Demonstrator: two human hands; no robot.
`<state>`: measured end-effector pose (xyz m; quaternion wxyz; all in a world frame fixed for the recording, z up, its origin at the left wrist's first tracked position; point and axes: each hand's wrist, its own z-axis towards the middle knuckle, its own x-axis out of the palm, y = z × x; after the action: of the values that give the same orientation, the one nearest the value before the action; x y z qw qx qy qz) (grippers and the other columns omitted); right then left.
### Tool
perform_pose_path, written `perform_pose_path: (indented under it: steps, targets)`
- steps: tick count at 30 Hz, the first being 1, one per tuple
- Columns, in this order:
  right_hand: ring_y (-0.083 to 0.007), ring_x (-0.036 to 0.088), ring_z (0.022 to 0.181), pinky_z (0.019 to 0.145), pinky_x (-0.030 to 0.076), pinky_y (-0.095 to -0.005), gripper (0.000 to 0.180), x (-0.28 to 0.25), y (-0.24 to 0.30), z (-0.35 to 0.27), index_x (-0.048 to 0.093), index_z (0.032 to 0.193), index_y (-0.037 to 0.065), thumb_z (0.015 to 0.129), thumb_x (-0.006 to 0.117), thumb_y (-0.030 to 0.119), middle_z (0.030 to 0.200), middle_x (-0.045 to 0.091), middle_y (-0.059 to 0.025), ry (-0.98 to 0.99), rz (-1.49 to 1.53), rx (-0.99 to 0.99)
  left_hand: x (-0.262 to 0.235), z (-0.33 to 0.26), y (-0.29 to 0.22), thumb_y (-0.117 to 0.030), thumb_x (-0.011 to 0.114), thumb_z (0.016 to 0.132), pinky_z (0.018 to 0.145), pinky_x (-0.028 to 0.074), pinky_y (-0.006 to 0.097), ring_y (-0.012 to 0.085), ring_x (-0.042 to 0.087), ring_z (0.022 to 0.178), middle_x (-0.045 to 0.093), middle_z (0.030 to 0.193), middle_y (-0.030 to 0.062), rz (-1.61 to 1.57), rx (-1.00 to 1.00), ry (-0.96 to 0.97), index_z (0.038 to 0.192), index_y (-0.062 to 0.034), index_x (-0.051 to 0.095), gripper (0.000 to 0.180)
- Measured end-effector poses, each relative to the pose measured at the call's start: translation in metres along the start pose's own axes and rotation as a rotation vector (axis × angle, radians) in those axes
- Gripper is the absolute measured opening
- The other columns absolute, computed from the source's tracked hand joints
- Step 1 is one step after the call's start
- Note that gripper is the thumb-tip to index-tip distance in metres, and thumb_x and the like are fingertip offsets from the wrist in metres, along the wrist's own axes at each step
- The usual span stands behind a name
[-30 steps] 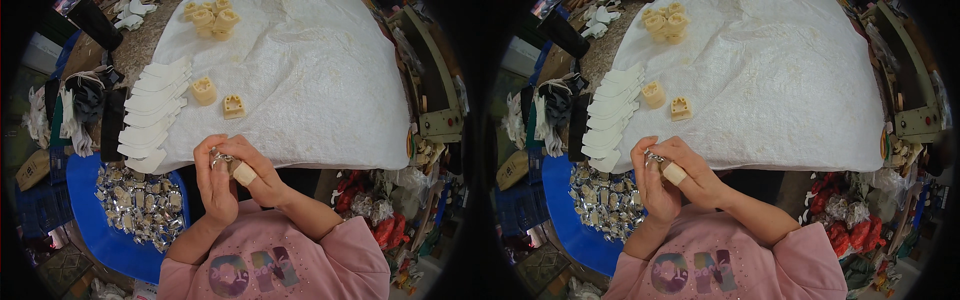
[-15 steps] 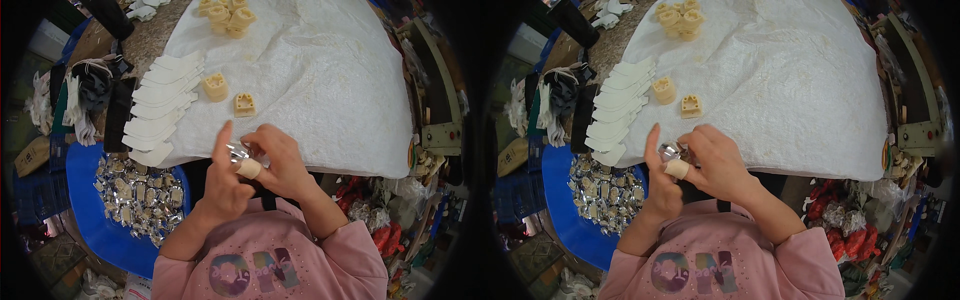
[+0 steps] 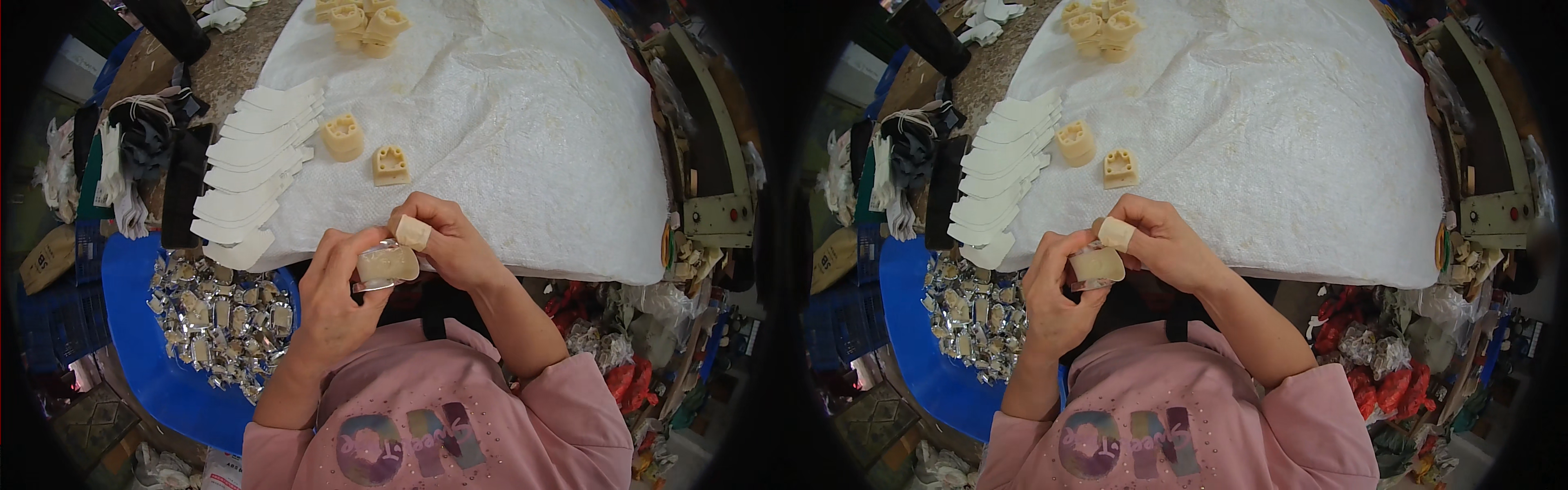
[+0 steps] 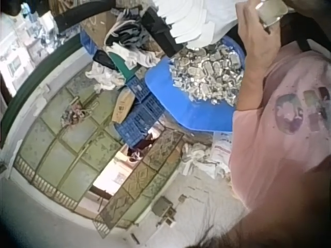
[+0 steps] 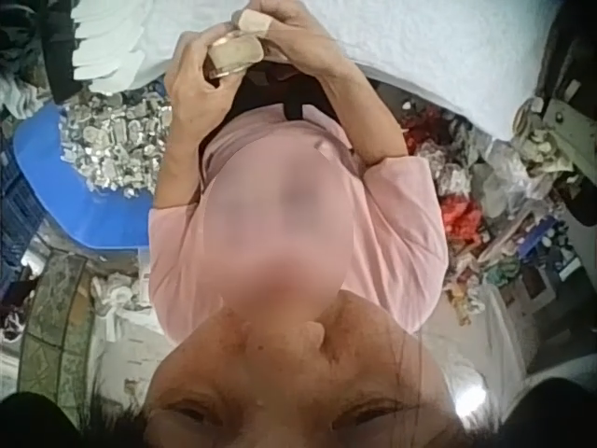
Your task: The recorder is assembling or checking small light-colored plastic shoe components by inserting white paper or fabric strips into them.
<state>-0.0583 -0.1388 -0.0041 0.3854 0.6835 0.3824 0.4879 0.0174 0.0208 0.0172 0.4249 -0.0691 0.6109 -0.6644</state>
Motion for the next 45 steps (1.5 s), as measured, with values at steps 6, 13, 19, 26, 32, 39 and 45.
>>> perform_pose_path:
  steps: [6,13,19,26,32,39,45]
  targets:
    - [-0.0224,0.057,0.058,0.055,0.045,-0.0317,0.014,0.002,0.008,-0.006,0.056,0.081,0.001,0.083,0.059,0.014,0.066,0.057,-0.0107,-0.039,-0.76,-0.458,0.007,-0.001,0.001,0.007,0.075,0.059,0.057,0.047,0.023,0.014,0.057,0.07,0.053,0.084,0.007,0.019,0.076,-0.028,0.109,-0.0004,0.056,0.054]
    - [-0.0152,0.057,0.062,0.056,0.045,-0.0298,0.015,0.008,-0.003,-0.009,0.058,0.091,0.002,0.09,0.053,0.016,0.072,0.061,-0.0057,-0.18,-0.247,-0.306,0.014,0.004,0.007,0.0,0.079,0.058,0.052,0.045,0.022,0.0108,0.056,0.063,0.054,0.078,0.0045,0.04,0.121,-0.108,0.102,0.0003,0.057,0.049]
    - [-0.0131,0.058,0.07,0.062,0.046,-0.029,0.014,0.002,0.001,-0.019,0.057,0.093,0.002,0.093,0.05,0.014,0.075,0.061,-0.0029,-0.056,-0.299,-0.225,0.02,0.002,0.005,0.0,0.079,0.059,0.053,0.046,0.022,0.0103,0.056,0.064,0.053,0.078,0.0065,0.037,0.138,-0.175,0.102,0.0019,0.053,0.05]
    - [-0.0138,0.057,0.088,0.075,0.046,-0.0279,0.017,0.023,-0.017,-0.015,0.056,0.1,0.0,0.094,0.046,0.013,0.095,0.061,-0.0086,-0.296,-0.208,-0.263,0.034,0.003,0.011,0.001,0.078,0.059,0.056,0.051,0.03,0.0239,0.064,0.071,0.055,0.084,0.0137,0.069,0.107,-0.284,0.102,0.0033,0.051,0.05]
    - [-0.0146,0.056,0.09,0.079,0.045,-0.0274,0.023,0.025,-0.016,-0.014,0.055,0.109,-0.001,0.094,0.044,0.014,0.098,0.06,-0.0106,-0.149,0.233,-0.112,0.033,0.002,0.011,-0.005,0.08,0.058,0.052,0.049,0.033,0.0283,0.061,0.062,0.054,0.077,0.0144,0.131,0.106,-0.376,0.099,0.0031,0.052,0.05]
    - [-0.017,0.057,0.086,0.077,0.045,-0.0276,0.025,0.036,-0.022,-0.015,0.057,0.11,0.002,0.092,0.044,0.014,0.094,0.061,-0.0088,-0.404,-0.514,-0.382,0.034,0.003,0.012,-0.007,0.079,0.059,0.047,0.046,0.033,0.0266,0.058,0.059,0.051,0.076,0.0131,0.355,0.271,-0.458,0.098,0.004,0.053,0.049]
    - [-0.0214,0.054,0.092,0.078,0.044,-0.0309,0.026,0.031,-0.011,0.003,0.056,0.112,0.002,0.09,0.052,0.013,0.103,0.055,-0.0122,-0.208,-0.644,-0.498,0.008,-0.013,0.029,-0.002,0.079,0.061,0.054,0.048,0.027,0.0174,0.059,0.066,0.055,0.084,0.0108,0.12,0.134,-0.43,0.104,0.0012,0.053,0.05]
